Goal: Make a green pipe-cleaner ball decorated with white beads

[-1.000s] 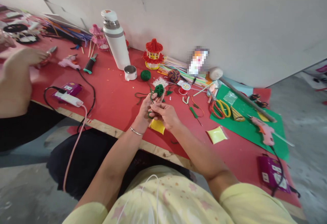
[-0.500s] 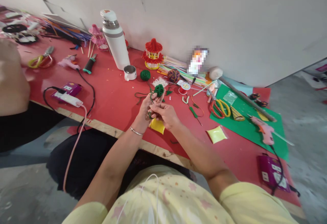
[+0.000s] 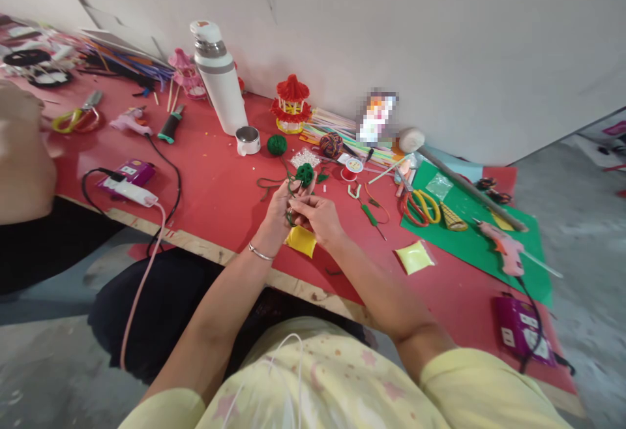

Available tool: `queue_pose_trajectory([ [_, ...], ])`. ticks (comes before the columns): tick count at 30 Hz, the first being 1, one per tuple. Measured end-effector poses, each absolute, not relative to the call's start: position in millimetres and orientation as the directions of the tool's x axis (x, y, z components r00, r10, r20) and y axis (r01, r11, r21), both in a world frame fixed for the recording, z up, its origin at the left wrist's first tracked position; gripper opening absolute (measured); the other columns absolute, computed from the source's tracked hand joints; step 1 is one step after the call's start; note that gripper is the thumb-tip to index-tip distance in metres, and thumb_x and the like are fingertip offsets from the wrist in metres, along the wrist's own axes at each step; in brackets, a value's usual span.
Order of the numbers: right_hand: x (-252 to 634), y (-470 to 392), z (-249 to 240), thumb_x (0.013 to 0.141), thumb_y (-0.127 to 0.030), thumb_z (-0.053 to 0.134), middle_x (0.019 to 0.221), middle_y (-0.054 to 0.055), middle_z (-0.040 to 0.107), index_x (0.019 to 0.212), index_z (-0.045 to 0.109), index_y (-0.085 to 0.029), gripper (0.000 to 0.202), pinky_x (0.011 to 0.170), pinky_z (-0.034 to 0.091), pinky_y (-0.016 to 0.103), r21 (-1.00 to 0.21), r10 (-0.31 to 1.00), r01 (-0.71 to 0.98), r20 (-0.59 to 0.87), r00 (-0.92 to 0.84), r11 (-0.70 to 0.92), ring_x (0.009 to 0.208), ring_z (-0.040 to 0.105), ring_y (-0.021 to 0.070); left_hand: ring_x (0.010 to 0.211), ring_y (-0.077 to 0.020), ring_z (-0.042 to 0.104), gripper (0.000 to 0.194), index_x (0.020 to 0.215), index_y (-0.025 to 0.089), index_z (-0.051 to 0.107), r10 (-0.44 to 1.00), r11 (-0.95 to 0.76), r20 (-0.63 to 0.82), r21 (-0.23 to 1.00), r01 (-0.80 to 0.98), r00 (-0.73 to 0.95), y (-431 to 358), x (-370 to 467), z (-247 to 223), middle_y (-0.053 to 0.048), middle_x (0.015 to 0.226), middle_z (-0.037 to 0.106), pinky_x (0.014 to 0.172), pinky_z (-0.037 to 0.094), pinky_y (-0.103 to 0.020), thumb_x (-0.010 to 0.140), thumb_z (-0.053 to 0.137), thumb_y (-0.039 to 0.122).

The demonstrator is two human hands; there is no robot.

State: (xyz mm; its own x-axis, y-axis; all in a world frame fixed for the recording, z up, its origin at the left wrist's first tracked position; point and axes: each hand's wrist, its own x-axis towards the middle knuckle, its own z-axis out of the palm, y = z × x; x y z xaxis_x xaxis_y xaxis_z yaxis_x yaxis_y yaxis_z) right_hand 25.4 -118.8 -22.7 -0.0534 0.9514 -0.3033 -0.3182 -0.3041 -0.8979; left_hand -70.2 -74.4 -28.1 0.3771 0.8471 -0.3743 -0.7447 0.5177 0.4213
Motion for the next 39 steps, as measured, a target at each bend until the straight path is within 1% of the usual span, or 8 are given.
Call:
queue_pose_trajectory([
  [6, 26, -120, -21, 0.065, -0.039, 0.088, 0.068, 0.001, 0.073, 0.073, 0.072, -0.017, 0.028, 0.044, 0.041, 0.019, -0.924, 0.963, -0.279, -0.27, -0.016, -0.263, 0.046, 0.056, 0.0068, 0.031, -0.0036, 0.036, 0.017, 0.077, 0.018, 0.055, 0.889, 0.447, -0.332, 0.494, -0.746, 0.314, -79, -68, -21, 0.008, 0.049, 0.049, 0.033, 0.031, -0.016, 0.082, 0.069, 0.027],
  [11, 27, -119, -20, 0.064, -0.041, 0.088, 0.073, 0.002, 0.075, 0.077, 0.074, -0.018, 0.03, 0.045, 0.043, 0.02, -0.917, 0.96, -0.296, -0.28, 0.0, -0.267, 0.05, 0.059, 0.0078, 0.03, -0.0025, 0.032, 0.026, 0.075, 0.02, 0.05, 0.908, 0.417, -0.284, 0.537, -0.733, 0.308, -78, -68, -32, 0.009, 0.05, 0.048, 0.03, 0.025, -0.017, 0.078, 0.074, 0.028],
  [21, 24, -121, -18, 0.062, -0.047, 0.091, 0.078, 0.004, 0.076, 0.083, 0.073, -0.017, 0.041, 0.054, 0.054, 0.021, -0.912, 0.959, -0.297, -0.275, -0.067, -0.282, 0.059, 0.069, 0.0109, 0.028, -0.0022, 0.03, 0.017, 0.081, 0.019, 0.057, 0.885, 0.452, -0.351, 0.484, -0.749, 0.307, -78, -76, -29, 0.007, 0.053, 0.054, 0.028, 0.021, -0.018, 0.084, 0.068, 0.031],
  [24, 25, -121, -20, 0.062, -0.045, 0.09, 0.074, 0.003, 0.075, 0.08, 0.072, -0.016, 0.039, 0.05, 0.05, 0.02, -0.917, 0.961, -0.287, -0.26, -0.093, -0.276, 0.054, 0.067, 0.0102, 0.028, -0.0052, 0.035, 0.011, 0.085, 0.018, 0.061, 0.879, 0.471, -0.34, 0.5, -0.727, 0.335, -73, -81, -31, 0.005, 0.052, 0.056, 0.028, 0.023, -0.02, 0.082, 0.063, 0.028],
  [27, 29, -124, -19, 0.064, -0.043, 0.089, 0.069, 0.001, 0.073, 0.078, 0.072, -0.016, 0.034, 0.048, 0.047, 0.019, -0.932, 0.966, -0.255, -0.238, -0.103, -0.257, 0.051, 0.064, 0.0094, 0.034, -0.0095, 0.048, 0.012, 0.086, 0.018, 0.063, 0.893, 0.445, -0.317, 0.528, -0.723, 0.318, -68, -85, -39, 0.001, 0.057, 0.061, 0.03, 0.029, -0.02, 0.078, 0.061, 0.026],
  [33, 39, -132, -14, 0.067, -0.042, 0.086, 0.07, 0.001, 0.073, 0.077, 0.073, -0.017, 0.031, 0.048, 0.047, 0.019, -0.945, 0.967, -0.204, -0.244, -0.08, -0.255, 0.052, 0.064, 0.0092, 0.071, -0.0187, 0.075, 0.028, 0.097, 0.022, 0.068, 0.925, 0.376, -0.26, 0.531, -0.76, 0.276, -64, -81, -45, -0.006, 0.087, 0.077, 0.054, 0.053, -0.022, 0.07, 0.059, 0.019],
  [36, 40, -133, -15, 0.067, -0.043, 0.085, 0.067, 0.001, 0.072, 0.076, 0.073, -0.017, 0.03, 0.047, 0.046, 0.019, -0.952, 0.97, -0.188, -0.234, -0.074, -0.244, 0.051, 0.062, 0.0089, 0.093, -0.0245, 0.077, 0.041, 0.101, 0.022, 0.068, 0.935, 0.355, -0.197, 0.507, -0.785, 0.296, -67, -74, -37, -0.009, 0.104, 0.078, 0.073, 0.061, -0.032, 0.064, 0.053, 0.015],
  [39, 39, -132, -18, 0.068, -0.044, 0.085, 0.065, 0.002, 0.072, 0.073, 0.072, -0.017, 0.03, 0.046, 0.044, 0.019, -0.958, 0.97, -0.157, -0.231, -0.069, -0.24, 0.05, 0.061, 0.009, 0.107, -0.0276, 0.075, 0.046, 0.104, 0.022, 0.068, 0.94, 0.34, -0.171, 0.488, -0.804, 0.294, -70, -70, -32, -0.011, 0.117, 0.076, 0.087, 0.061, -0.042, 0.062, 0.051, 0.014],
])
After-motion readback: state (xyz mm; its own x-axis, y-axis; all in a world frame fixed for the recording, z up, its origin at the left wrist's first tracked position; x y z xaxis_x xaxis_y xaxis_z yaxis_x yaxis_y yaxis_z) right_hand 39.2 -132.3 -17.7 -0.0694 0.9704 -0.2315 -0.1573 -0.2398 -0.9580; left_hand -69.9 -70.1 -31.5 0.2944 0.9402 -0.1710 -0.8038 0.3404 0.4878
